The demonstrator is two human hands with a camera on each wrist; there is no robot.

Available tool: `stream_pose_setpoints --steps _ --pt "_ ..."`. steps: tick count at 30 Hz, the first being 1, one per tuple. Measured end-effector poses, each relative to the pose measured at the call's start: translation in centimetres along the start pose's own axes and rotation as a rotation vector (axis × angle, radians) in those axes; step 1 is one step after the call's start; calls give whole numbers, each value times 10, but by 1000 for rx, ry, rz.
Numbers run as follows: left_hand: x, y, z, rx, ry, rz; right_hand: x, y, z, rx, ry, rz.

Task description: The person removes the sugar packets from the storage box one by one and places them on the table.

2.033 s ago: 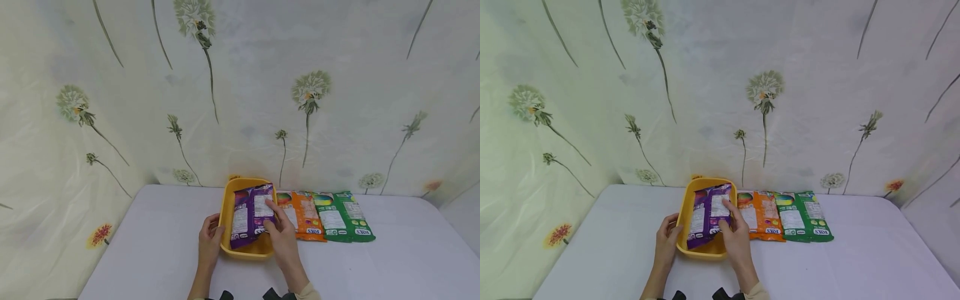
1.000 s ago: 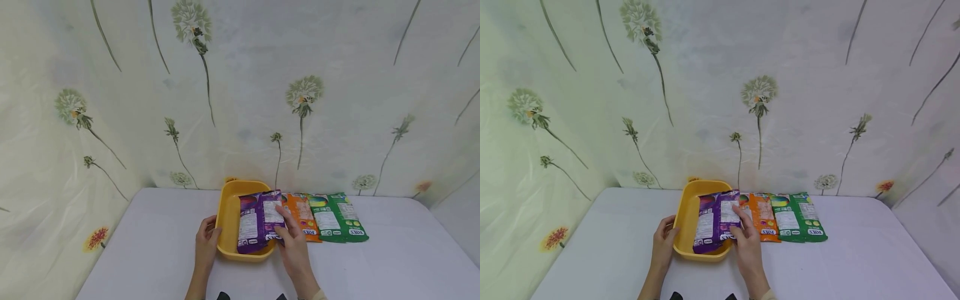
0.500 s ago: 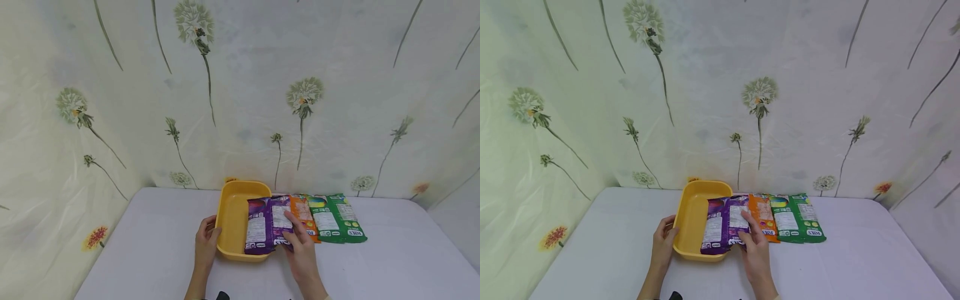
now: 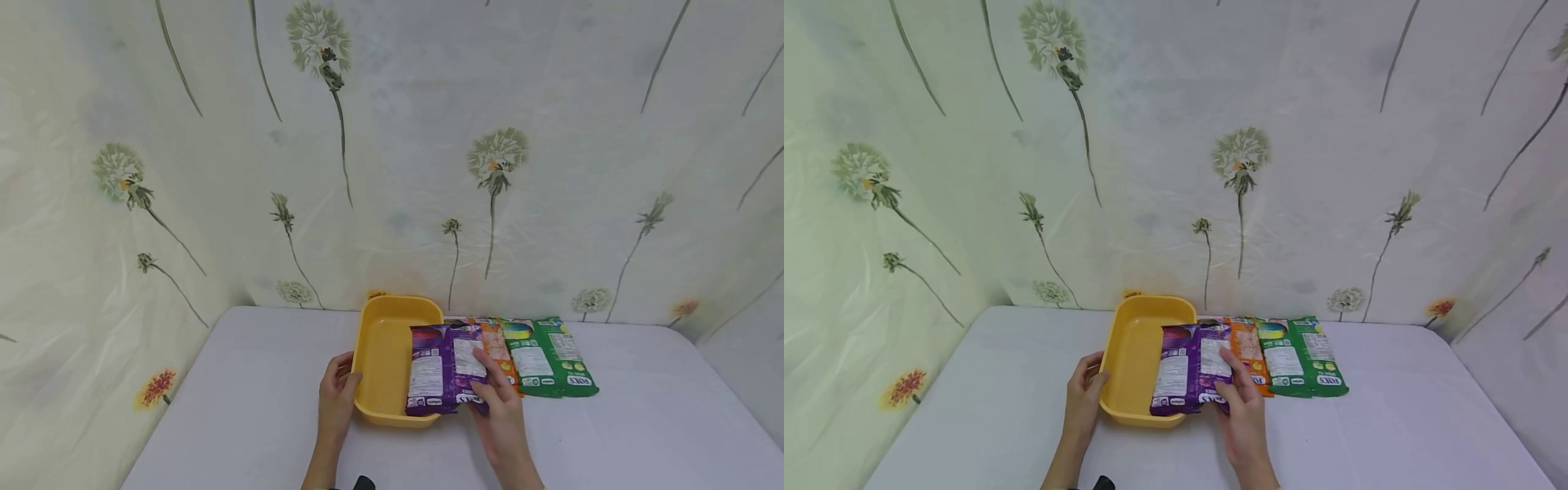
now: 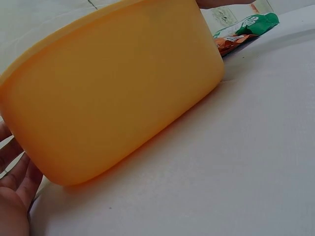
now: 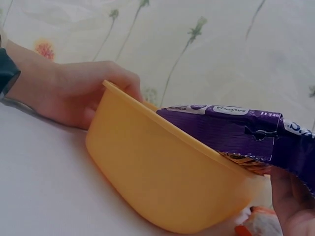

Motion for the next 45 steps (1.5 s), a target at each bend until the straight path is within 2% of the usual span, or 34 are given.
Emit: stream_pose_setpoints --steps 14,27,40,45 --pt "0 -1 0 -3 10 4 6 3 0 -10 -2 -29" --pt "1 1 4 8 11 5 12 5 1 -27 0 3" --pt "-2 2 0 11 25 -7 32 10 3 -31 -5 26" --pt "0 2 1 14 2 -4 36 11 1 -11 -21 3"
Point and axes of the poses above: each hand's wrist, its own y-axis away from the middle knuckle, its own x-axis out of the back of the hand, z = x × y, the point moved 8 cm from there along -y, towards the middle knuckle, and after that the axes turned 6 degrees about -x, right-handed, at the moved point
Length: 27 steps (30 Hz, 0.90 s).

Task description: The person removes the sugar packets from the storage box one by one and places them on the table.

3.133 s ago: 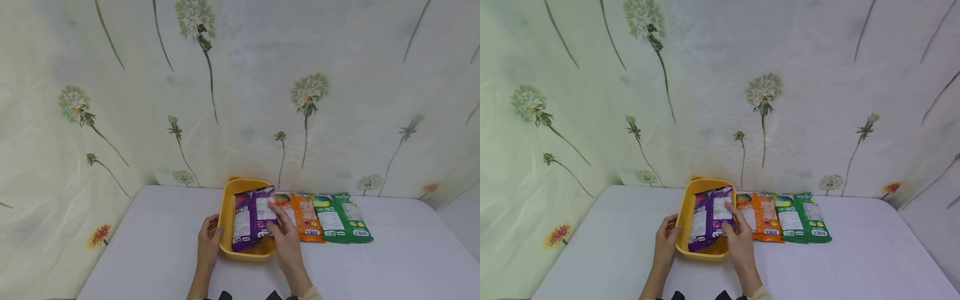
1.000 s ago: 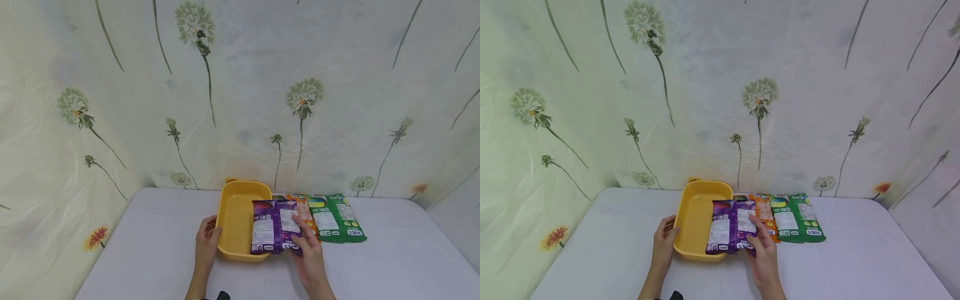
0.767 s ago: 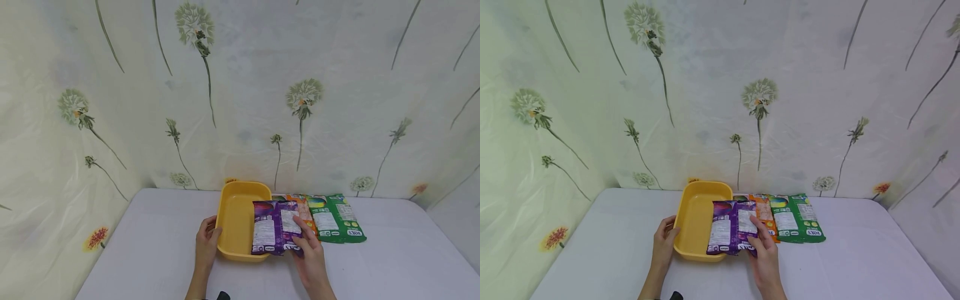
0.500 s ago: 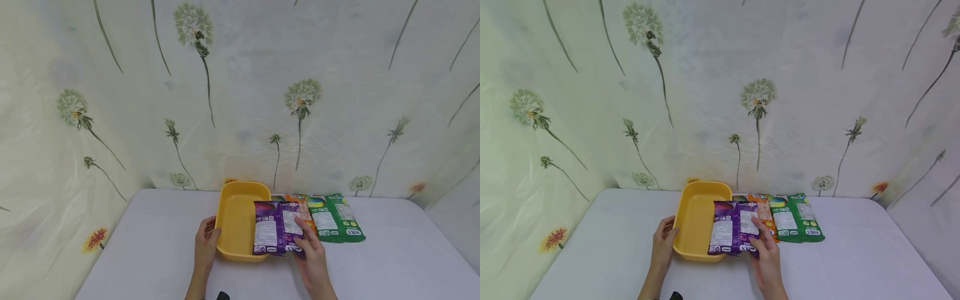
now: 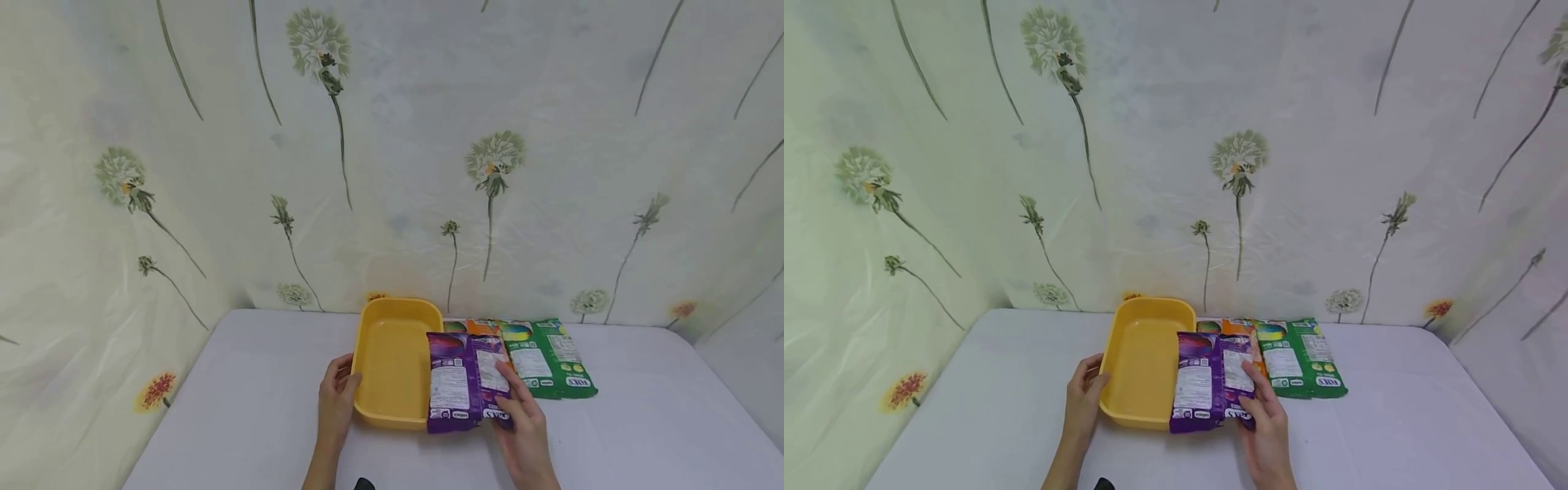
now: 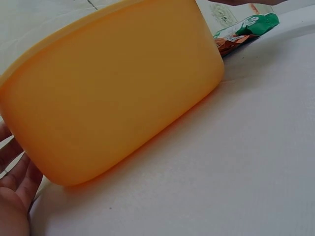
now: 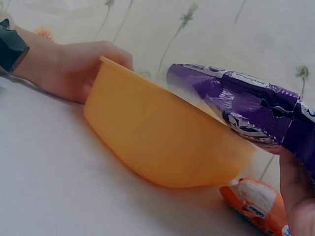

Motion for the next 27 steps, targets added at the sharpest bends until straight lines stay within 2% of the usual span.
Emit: stream_pose_setpoints --steps 4,14,22,27 --pt "-1 0 0 3 0 0 4 2 -3 37 7 -32" --pt "-1 -3 -2 -4 17 11 21 7 -5 68 12 -21" --pt "-1 -3 -4 14 25 7 38 10 3 4 49 46" --pt "-1 -1 -3 19 36 1 46 11 13 -22 114 60"
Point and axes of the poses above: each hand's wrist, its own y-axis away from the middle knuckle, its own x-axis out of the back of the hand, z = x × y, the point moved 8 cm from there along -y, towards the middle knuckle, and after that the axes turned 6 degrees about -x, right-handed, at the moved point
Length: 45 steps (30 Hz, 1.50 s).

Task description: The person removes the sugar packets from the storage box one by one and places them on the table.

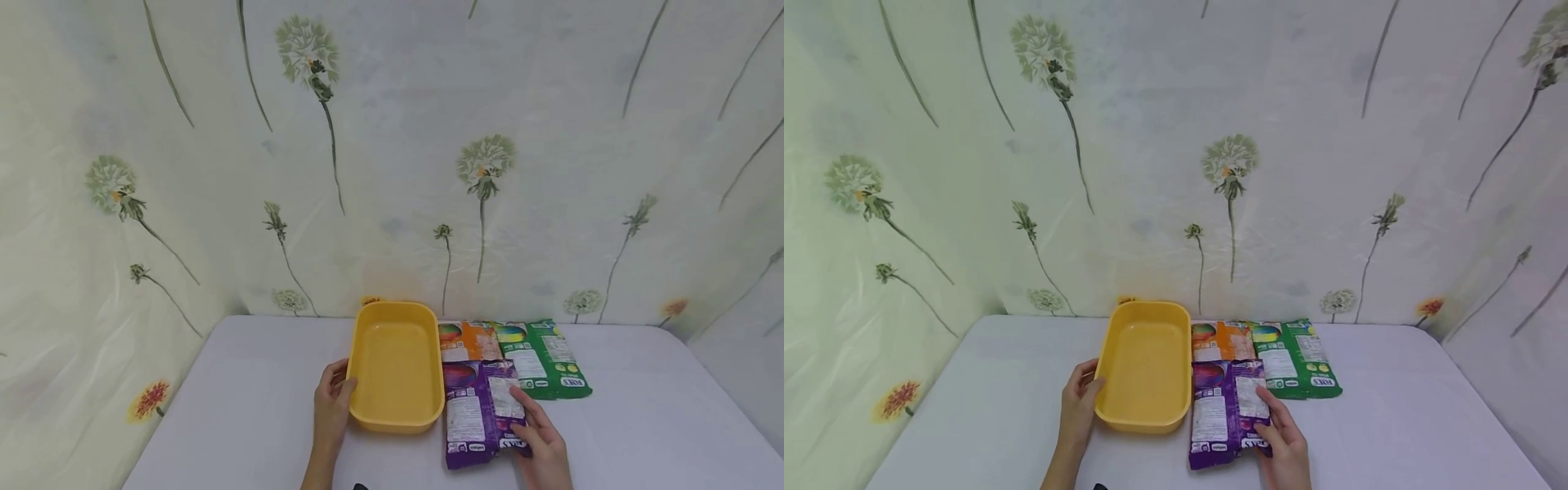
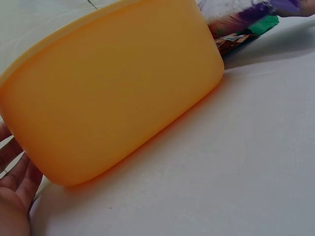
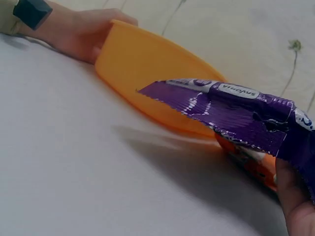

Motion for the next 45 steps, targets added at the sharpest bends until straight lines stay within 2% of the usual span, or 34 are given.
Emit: stream_pose_setpoints --steps 9,15,20,26,30,39,45 --pt "1 0 -3 13 10 0 2 3 7 -70 40 49" --pt "4 0 0 -1 8 9 6 8 10 -115 83 80" --pt "5 0 0 1 -1 12 12 12 13 -158 227 114" --pt "6 -2 1 -11 11 13 18 15 10 -117 520 182" --pt "4 -1 2 -17 27 9 19 16 11 -117 638 207" --pt "2 0 2 -18 28 5 18 16 12 -106 723 196" --pt "2 -1 -1 -27 2 1 17 14 10 -79 796 146"
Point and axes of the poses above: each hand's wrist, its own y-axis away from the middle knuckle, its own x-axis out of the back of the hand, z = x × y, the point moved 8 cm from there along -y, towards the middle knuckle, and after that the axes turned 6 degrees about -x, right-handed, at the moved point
